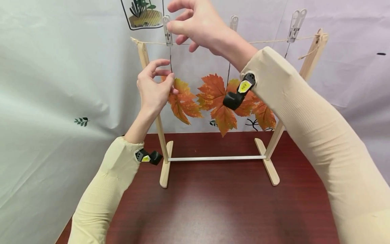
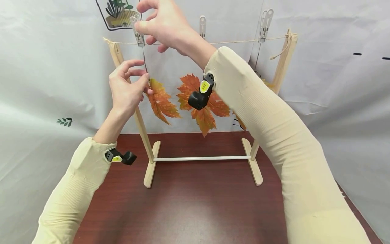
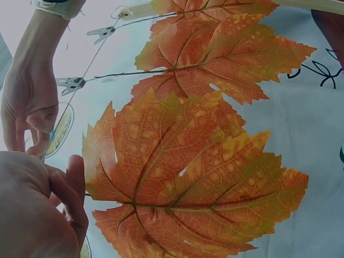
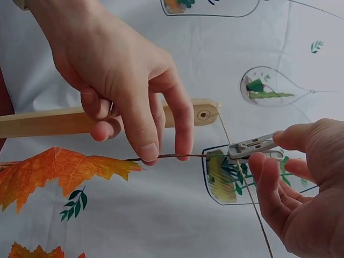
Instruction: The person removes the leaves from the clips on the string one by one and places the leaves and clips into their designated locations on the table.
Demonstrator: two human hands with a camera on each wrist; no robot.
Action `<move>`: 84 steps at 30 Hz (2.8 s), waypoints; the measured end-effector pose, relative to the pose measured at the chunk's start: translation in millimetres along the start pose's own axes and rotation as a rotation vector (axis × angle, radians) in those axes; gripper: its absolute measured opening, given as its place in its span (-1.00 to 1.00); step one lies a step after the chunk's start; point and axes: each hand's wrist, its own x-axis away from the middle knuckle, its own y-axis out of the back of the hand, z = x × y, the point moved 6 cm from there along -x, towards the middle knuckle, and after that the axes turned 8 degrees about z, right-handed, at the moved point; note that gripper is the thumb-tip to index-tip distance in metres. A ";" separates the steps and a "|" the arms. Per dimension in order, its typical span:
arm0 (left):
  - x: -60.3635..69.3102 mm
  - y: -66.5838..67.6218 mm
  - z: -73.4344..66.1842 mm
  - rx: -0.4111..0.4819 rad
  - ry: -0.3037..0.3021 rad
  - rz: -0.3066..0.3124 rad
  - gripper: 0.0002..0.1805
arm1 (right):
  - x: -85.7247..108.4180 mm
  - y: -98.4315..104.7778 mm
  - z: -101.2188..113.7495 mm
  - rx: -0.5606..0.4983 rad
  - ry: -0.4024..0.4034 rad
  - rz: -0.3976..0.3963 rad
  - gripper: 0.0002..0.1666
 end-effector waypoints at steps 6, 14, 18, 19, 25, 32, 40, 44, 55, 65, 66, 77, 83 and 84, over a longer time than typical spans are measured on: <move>-0.5 -0.2 0.4 -0.014 -0.008 0.000 -0.68 | -4.2 -2.4 1.3 0.018 -0.004 0.017 -0.40; -0.3 -0.7 0.3 0.013 -0.018 0.003 -0.69 | -8.9 -2.9 -0.8 -0.023 -0.034 0.034 -0.47; -0.9 -1.1 0.4 0.023 -0.021 0.009 -0.71 | -10.2 -1.9 -2.0 -0.019 -0.042 0.031 -0.49; -1.0 -1.3 0.4 0.024 -0.023 0.010 -0.71 | -10.4 -1.8 -2.2 -0.015 -0.043 0.030 -0.49; -1.0 -1.4 -0.2 0.008 -0.034 0.006 -0.72 | -11.3 -2.3 -1.9 -0.006 -0.042 0.028 -0.51; -0.2 0.3 -0.8 -0.047 -0.025 -0.018 -0.73 | -11.7 -1.8 -1.1 -0.009 -0.050 0.011 -0.56; 0.2 0.8 -1.7 -0.091 -0.033 -0.036 -0.74 | -11.3 -1.7 -2.7 -0.050 -0.030 -0.007 -0.61; 0.2 0.5 -2.0 -0.096 -0.041 -0.044 -0.75 | -12.0 -1.0 -4.1 -0.089 -0.029 -0.028 -0.64; 0.3 0.8 -2.7 -0.091 -0.044 -0.057 -0.75 | -13.8 -0.4 -7.3 -0.135 -0.030 -0.054 -0.62; -0.9 2.1 -4.7 -0.072 -0.041 -0.083 -0.76 | -14.6 -0.6 -2.3 -0.143 0.030 -0.062 -0.78; -1.0 2.2 -4.9 -0.073 -0.041 -0.084 -0.76 | -14.6 -0.2 -1.9 -0.145 0.034 -0.067 -0.79; -1.0 1.9 -4.7 -0.077 -0.039 -0.083 -0.76 | -12.7 5.7 2.7 -0.159 0.089 -0.121 -0.67; 1.5 4.0 -2.7 -0.059 -0.039 -0.083 -0.75 | -7.5 8.4 4.6 -0.155 0.105 -0.127 -0.67; 2.1 4.5 -2.6 -0.054 -0.039 -0.083 -0.75 | -6.3 9.0 4.7 -0.152 0.103 -0.127 -0.68</move>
